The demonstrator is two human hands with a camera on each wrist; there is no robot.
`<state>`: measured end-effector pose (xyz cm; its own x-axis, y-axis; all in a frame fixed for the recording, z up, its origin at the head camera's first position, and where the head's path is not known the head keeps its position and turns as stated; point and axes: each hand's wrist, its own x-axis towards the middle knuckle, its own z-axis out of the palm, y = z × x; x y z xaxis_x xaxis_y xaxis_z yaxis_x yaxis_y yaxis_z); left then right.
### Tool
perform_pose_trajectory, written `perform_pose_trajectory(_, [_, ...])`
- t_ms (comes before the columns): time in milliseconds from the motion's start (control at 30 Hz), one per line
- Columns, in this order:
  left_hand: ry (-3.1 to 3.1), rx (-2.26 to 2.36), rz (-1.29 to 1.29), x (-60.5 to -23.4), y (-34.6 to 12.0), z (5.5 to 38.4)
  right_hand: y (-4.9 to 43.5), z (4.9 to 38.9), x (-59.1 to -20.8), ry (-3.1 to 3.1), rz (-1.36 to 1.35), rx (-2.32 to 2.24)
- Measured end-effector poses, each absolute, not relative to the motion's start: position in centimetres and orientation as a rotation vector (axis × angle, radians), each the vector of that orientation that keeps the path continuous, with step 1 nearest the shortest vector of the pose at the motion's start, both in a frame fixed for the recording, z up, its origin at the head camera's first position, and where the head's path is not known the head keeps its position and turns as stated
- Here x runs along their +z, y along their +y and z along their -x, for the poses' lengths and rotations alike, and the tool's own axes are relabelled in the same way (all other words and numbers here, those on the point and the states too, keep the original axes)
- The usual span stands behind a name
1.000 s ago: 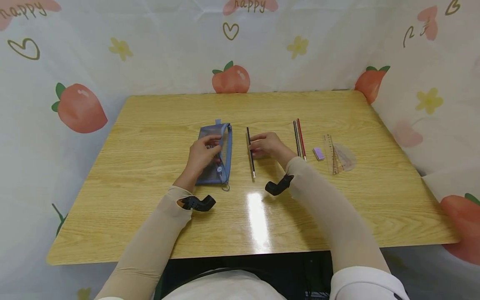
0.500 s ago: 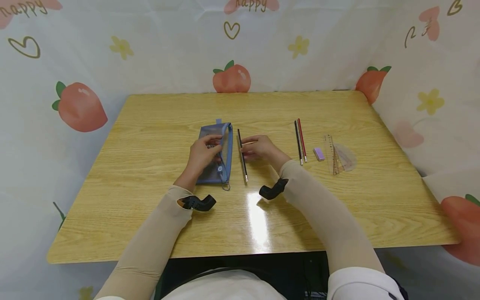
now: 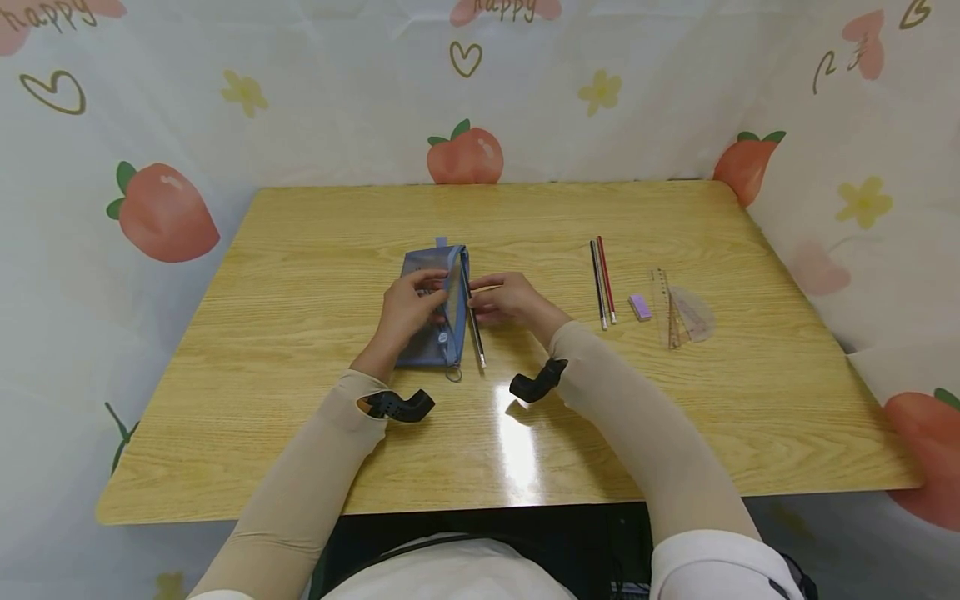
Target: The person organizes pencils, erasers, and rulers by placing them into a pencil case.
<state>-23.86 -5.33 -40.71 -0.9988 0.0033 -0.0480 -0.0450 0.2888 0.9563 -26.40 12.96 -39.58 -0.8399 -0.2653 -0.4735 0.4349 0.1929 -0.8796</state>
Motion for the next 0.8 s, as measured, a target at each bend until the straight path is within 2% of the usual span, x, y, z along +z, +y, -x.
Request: perform_pose_trajectory(800, [2.502,1.815,0.034,-40.6,-4.9,23.6,10.7,27.2,-39.9,1.991,-0.181,-1.759])
